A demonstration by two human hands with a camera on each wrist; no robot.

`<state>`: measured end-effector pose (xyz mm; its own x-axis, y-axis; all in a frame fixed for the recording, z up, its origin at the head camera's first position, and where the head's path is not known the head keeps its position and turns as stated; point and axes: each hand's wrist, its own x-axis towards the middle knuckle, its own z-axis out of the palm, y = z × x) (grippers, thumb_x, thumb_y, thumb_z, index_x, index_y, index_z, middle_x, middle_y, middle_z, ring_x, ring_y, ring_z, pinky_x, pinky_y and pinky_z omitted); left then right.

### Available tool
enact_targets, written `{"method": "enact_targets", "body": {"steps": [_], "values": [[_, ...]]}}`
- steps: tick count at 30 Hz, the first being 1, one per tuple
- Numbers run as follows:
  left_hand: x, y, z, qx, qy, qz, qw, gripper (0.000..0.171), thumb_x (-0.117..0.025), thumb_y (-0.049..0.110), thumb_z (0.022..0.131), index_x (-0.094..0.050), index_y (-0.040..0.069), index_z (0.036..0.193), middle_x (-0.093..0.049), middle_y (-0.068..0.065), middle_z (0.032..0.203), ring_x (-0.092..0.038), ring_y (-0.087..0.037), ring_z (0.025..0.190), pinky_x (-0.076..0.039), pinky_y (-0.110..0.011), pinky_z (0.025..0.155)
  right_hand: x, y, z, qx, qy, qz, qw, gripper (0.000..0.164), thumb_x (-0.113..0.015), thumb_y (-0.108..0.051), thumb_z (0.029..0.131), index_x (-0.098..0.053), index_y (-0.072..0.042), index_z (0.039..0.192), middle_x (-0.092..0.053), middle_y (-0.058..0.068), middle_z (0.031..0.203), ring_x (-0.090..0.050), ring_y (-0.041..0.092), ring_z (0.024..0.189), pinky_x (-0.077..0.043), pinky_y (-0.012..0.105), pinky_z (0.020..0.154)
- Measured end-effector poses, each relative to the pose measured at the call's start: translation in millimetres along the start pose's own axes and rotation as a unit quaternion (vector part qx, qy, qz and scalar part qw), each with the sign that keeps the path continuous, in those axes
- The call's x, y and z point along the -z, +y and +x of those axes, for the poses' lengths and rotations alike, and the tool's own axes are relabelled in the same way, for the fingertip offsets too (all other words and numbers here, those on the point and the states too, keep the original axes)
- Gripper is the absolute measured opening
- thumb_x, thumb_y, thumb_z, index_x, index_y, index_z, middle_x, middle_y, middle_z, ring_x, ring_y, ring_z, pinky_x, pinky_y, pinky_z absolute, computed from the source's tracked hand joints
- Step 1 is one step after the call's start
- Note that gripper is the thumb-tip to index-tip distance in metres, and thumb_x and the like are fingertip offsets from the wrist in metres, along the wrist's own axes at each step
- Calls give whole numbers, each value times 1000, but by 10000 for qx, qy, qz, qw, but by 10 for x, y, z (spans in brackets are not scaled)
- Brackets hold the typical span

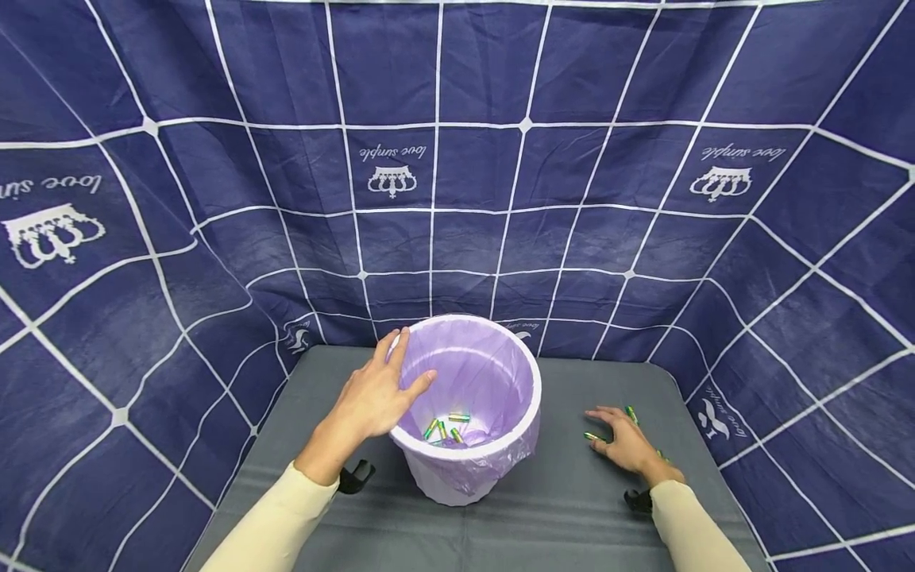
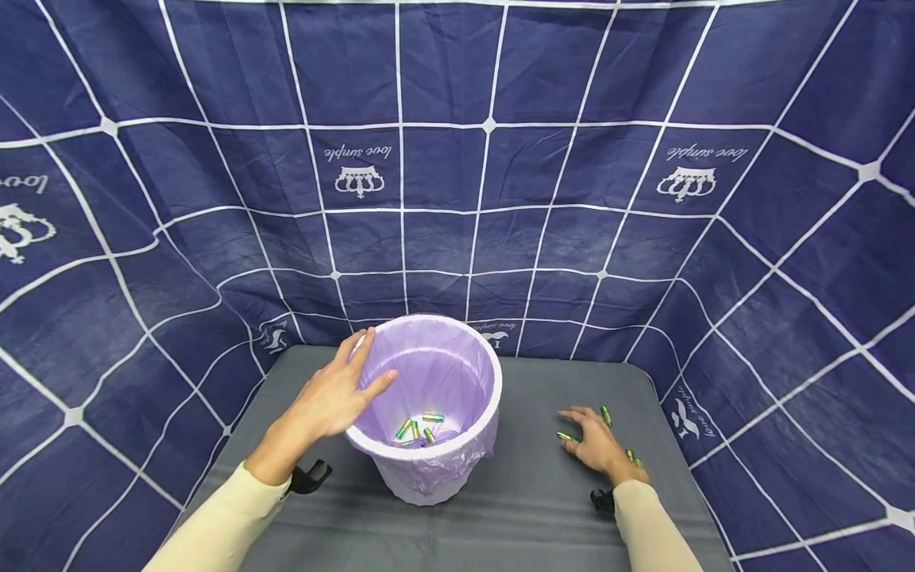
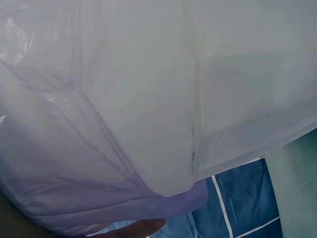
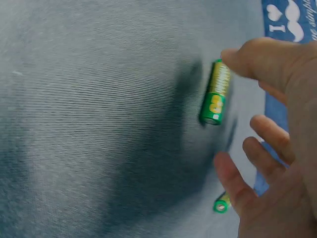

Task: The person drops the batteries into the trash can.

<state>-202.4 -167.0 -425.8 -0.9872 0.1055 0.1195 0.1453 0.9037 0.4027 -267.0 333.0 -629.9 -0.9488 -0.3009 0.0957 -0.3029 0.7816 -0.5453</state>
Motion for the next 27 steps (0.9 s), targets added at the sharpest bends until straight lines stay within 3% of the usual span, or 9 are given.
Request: {"method": "enact_targets", "body": {"steps": [7,11,13,16,22,27], "values": [[8,9,13,-35,45,-1,10000,97,-54,72,115,-24,15,188,-28,-15,192,-67,-68,138,-51,-80,120,-78,34,-17,25,187,-328,9993,51,-90,2,93,-80,-2,144,-71,31,145,-67,59,138,-53,76,116],[13,16,-2,47,29,1,10000,99,-56,73,114,-24,16,188,-29,-15,192,-68,-69,137,-52,-79,121,-125,26,-13,72,305,-341,9989,47,-88,6,93,-84,-7,138,-75,17,125,-74,36,111,-63,54,98],[11,20,-9,39,28,-2,10000,99,-56,73,114,-24,15,188,-29,-15,192,-68,-67,139,-52,-79,121,-147,20,-4,81,319,-343,9989,44,-87,7,93,-86,-8,134,-74,11,117,-70,22,98,-60,41,87],[8,30,-12,-18,68,-27,10000,99,-56,73,114,-25,14,187,-30,-16,192,-68,-66,141,-51,-79,122,-175,10,8,106,296,-411,9987,39,-85,8,94,-88,-10,129,-72,3,110,-60,9,90,-53,31,80],[-4,21,-27,-13,85,-40,10000,99,-57,72,114,-26,14,187,-30,-16,192,-68,-64,142,-51,-79,122,-215,-5,11,168,178,-338,9991,31,-92,2,94,-88,-7,123,-68,-1,105,-54,4,85,-51,30,77],[-5,-6,-23,45,103,-13,9999,99,-57,73,114,-26,15,187,-29,-14,192,-68,-68,138,-52,-79,119,-230,-11,30,372,125,-205,9990,36,-98,-2,89,-87,-2,123,-69,-1,105,-56,3,86,-54,28,76]]}}
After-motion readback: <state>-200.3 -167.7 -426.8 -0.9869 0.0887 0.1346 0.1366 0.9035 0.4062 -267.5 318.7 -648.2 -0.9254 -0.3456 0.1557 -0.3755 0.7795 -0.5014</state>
